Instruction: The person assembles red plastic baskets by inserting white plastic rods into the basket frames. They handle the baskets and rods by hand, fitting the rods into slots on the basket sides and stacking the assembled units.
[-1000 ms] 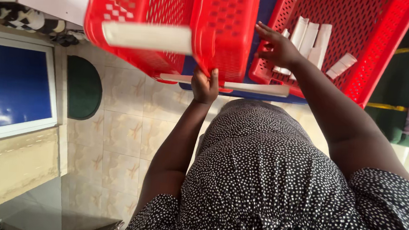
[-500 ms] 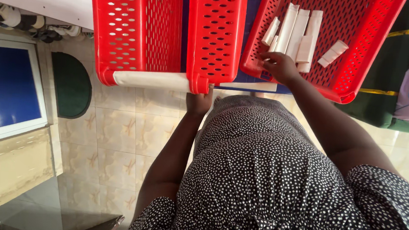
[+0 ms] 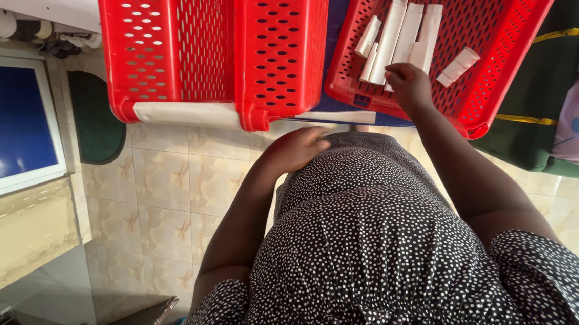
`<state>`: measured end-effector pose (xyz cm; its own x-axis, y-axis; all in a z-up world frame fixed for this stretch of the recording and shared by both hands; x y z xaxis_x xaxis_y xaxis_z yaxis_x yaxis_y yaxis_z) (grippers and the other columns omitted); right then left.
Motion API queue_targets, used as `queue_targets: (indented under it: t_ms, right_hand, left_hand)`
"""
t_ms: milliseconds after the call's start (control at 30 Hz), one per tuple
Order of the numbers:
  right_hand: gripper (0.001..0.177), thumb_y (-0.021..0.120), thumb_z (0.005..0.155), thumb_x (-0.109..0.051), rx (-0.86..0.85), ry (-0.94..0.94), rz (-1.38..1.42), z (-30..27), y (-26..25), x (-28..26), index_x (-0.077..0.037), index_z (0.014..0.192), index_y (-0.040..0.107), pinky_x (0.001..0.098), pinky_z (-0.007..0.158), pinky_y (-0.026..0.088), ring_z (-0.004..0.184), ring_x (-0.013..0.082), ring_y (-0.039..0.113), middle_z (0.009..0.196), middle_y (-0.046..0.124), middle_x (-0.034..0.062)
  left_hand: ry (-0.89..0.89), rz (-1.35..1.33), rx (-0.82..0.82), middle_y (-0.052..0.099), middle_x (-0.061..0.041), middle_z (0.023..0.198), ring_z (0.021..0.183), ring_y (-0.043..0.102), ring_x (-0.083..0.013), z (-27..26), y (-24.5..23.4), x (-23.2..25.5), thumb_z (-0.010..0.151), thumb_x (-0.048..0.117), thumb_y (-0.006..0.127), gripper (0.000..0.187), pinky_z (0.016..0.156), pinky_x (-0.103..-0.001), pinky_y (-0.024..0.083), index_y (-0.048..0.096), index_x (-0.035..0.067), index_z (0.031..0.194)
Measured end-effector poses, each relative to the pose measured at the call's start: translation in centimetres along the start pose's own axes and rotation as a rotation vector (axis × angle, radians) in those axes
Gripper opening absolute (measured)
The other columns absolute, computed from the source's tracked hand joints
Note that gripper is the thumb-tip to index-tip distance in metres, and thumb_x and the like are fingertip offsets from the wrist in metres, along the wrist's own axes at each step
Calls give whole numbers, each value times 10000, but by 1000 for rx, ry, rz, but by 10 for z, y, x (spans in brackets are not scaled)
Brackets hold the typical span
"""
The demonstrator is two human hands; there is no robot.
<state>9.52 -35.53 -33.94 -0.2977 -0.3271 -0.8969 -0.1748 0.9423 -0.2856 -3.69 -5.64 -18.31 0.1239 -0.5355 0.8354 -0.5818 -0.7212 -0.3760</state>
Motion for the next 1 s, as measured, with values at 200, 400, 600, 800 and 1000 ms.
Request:
queue_targets:
  t_ms: [200,400,600,800,1000]
  right_hand:
    - [233,694,997,-166,9,102,-6,8,-18,-7,-27,1182,727,298,709,558,801,160,673,916,726,48]
    - [741,863,825,-280,-206,-251,-745,9,0,-28,-15,1432,531,492,1070,449,1320,441,500,1442,526,286]
    - [1263,898,706,-413,-332,-320,-1246,38,14,-34,-47,1650,143,536,1240,251,1533,477,153,1645,115,335]
    - [1018,831,788,-473,-281,-475,-1288,34,9,-37,-184,1635,346,535,1186,335,1481,520,279,1627,202,342]
    - [642,789,833,-219,-261,-189,-741,16,-11,-74,-135,1428,562,482,992,543,1302,447,557,1648,309,231]
  left_hand:
    - [88,-284,-58,652,-158,1403,1302,635,-251,92,36,5,1060,384,542,499,1093,-367,481,528,50,1430]
    - [-132,-11,176,680,-196,1318,1202,678,-289,156,44,15,998,333,575,500,1021,-368,515,588,21,1389]
    - [-12,38,196,591,-249,1394,1279,590,-338,172,63,26,981,328,641,584,1048,-396,464,509,-23,1429]
    - [-75,-81,168,621,-229,1405,1294,630,-299,169,63,19,976,350,615,618,1079,-381,485,496,3,1473]
    - [-123,-112,208,614,-238,1389,1289,607,-307,167,61,7,952,381,671,669,1066,-395,474,483,-4,1467]
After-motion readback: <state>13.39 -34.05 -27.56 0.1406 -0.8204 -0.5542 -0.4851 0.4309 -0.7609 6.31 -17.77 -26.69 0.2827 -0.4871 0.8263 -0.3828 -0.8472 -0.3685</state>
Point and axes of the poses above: each hand's wrist, its own z-axis towards the middle knuckle, its own y-axis out of the palm, x = y × z, the point moved 1 cm from there along z, towards the middle knuckle
